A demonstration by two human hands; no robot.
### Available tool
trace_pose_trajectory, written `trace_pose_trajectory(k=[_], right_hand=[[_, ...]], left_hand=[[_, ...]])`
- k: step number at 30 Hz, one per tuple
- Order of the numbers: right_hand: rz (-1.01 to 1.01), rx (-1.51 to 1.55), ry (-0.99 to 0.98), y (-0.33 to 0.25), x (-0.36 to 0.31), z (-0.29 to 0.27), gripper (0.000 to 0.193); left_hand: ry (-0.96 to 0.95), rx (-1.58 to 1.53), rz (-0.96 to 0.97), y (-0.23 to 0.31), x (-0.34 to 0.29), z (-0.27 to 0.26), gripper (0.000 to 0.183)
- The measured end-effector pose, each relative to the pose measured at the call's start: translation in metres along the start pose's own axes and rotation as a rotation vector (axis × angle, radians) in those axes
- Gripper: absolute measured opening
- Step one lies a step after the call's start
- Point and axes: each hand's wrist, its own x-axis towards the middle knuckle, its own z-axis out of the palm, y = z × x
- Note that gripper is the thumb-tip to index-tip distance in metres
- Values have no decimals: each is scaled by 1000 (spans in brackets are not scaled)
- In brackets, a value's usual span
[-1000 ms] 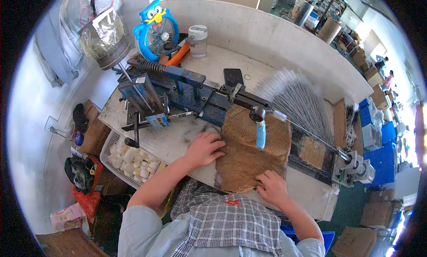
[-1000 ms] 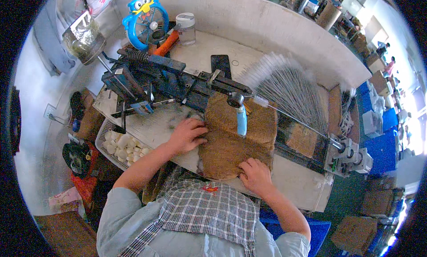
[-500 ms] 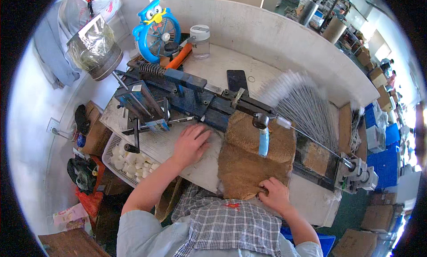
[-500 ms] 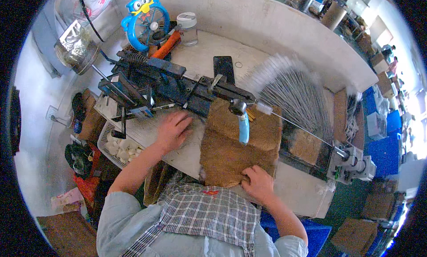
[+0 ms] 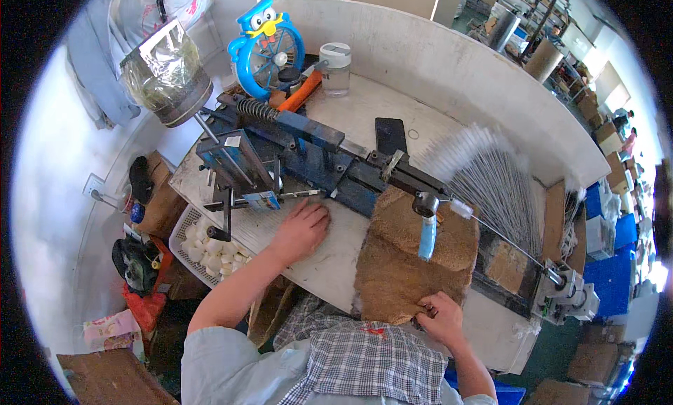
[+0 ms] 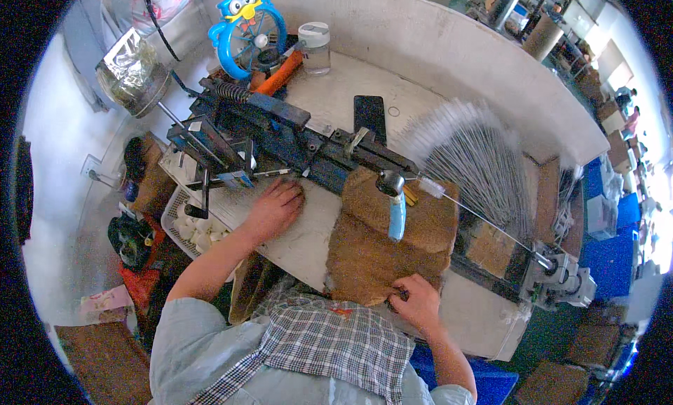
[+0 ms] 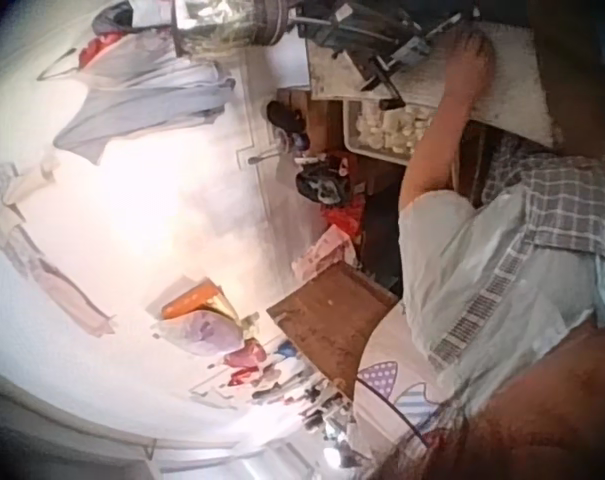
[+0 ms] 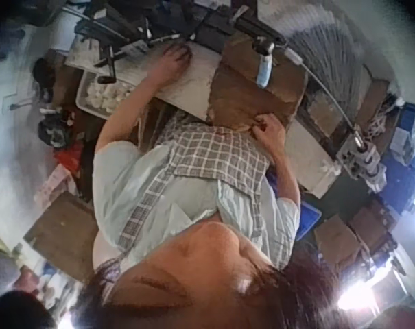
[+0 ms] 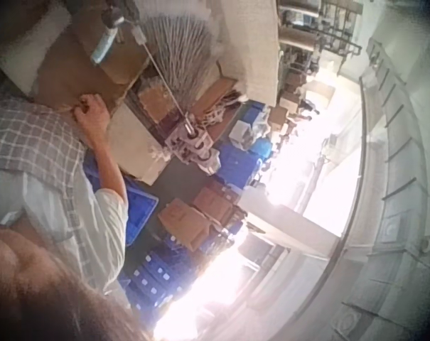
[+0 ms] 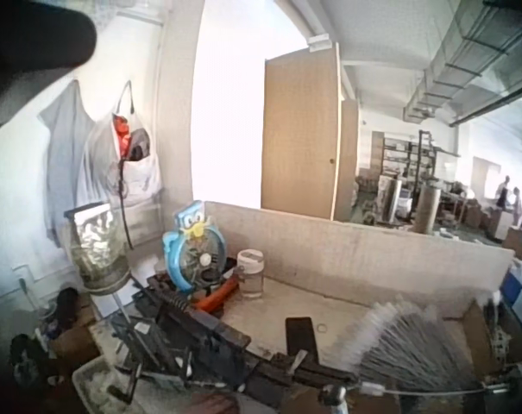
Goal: The person assembles industrial brushes by feeding brush bristles and metal wire into a manual wire twisting machine.
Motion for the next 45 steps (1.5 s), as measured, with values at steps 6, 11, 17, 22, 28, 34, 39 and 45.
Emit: trace_pose_trajectory(k=[6,11,17,22,28,34,39,45], right_hand=[[6,24,-48,-5,4,-8,24],[-8,17,-69,4,4,-5,27],[21,-24,-108,2,7,-4,27],[1,57,-53,2,1,-4,28],[9,54,-83,-2,6,-7,27],[-99,34,15,12,4,4,27],[-188,19,122,10,3,7,26],[-186,89,96,15,3,9,27]], left_hand=[[68,-243,-198,-2,-31,-24,60],[-99,-94,-446,-7,-49,-22,95],[-150,-115,-478,-9,-31,-7,99],[34,-358,-245,1,-18,-32,59],[389,-317,-349,2,30,-56,27],[221,95,-556,-31,86,-28,16],[21,177,-643,-53,97,-12,17],[7,125,-618,-65,86,-11,20]])
